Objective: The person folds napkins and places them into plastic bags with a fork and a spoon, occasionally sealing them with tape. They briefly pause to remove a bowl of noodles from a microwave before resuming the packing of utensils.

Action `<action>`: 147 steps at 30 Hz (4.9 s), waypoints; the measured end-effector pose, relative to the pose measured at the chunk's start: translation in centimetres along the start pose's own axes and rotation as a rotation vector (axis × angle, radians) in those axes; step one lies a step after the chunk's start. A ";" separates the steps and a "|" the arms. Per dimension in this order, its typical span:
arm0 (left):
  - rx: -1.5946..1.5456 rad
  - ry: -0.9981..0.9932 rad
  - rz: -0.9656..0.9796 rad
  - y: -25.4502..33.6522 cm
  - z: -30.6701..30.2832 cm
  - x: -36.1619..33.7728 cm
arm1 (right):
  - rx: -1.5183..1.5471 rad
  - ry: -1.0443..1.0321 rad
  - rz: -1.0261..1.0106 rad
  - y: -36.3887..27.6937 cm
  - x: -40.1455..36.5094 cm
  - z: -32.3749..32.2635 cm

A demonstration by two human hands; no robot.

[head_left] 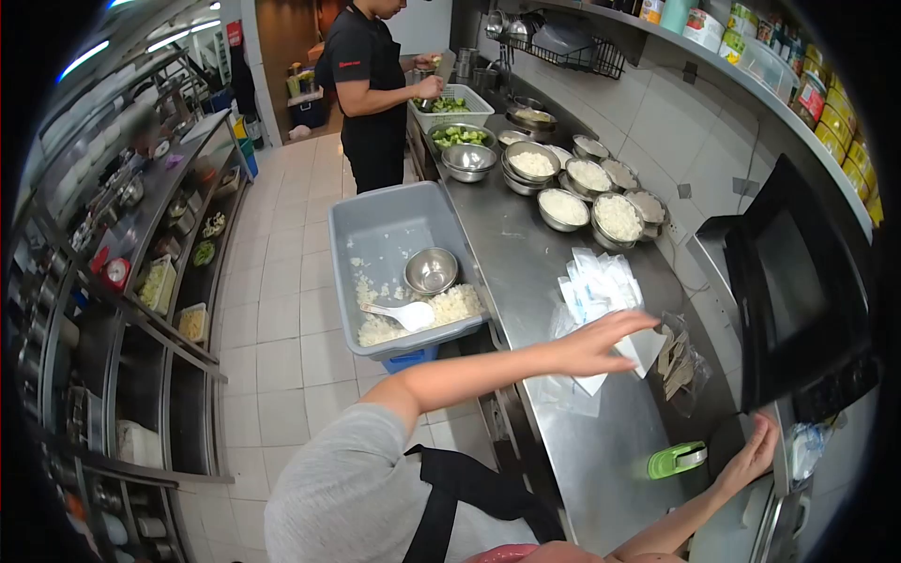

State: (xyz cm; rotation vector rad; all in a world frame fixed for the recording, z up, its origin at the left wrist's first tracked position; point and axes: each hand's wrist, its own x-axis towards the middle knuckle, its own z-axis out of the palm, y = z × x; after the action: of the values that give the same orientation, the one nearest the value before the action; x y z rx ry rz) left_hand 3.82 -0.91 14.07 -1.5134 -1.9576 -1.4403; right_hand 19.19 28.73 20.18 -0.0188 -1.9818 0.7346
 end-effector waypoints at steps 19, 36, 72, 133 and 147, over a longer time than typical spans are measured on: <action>-0.452 0.567 -0.282 -3.9 -5.4 6.2 | -0.454 0.055 -0.007 7.7 18.1 1.8; -0.603 0.037 -0.114 -2.9 7.9 11.4 | -0.579 0.009 0.154 15.1 26.9 3.8; -0.997 -0.265 -0.292 -4.2 5.8 12.4 | -0.631 0.078 -0.079 1.8 17.5 0.1; -0.031 0.504 -0.876 0.7 -7.0 -20.4 | -0.601 0.545 -0.251 9.4 11.3 -0.5; -0.028 0.363 -0.898 -1.8 -9.1 -20.0 | -1.181 0.371 -0.003 10.6 13.6 2.2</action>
State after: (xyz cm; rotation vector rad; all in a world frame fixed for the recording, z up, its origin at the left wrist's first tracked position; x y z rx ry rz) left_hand 7.51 -19.74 3.13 -0.2664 -2.4656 -1.8666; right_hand 7.34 40.57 24.95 -0.7843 -1.7771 -0.4939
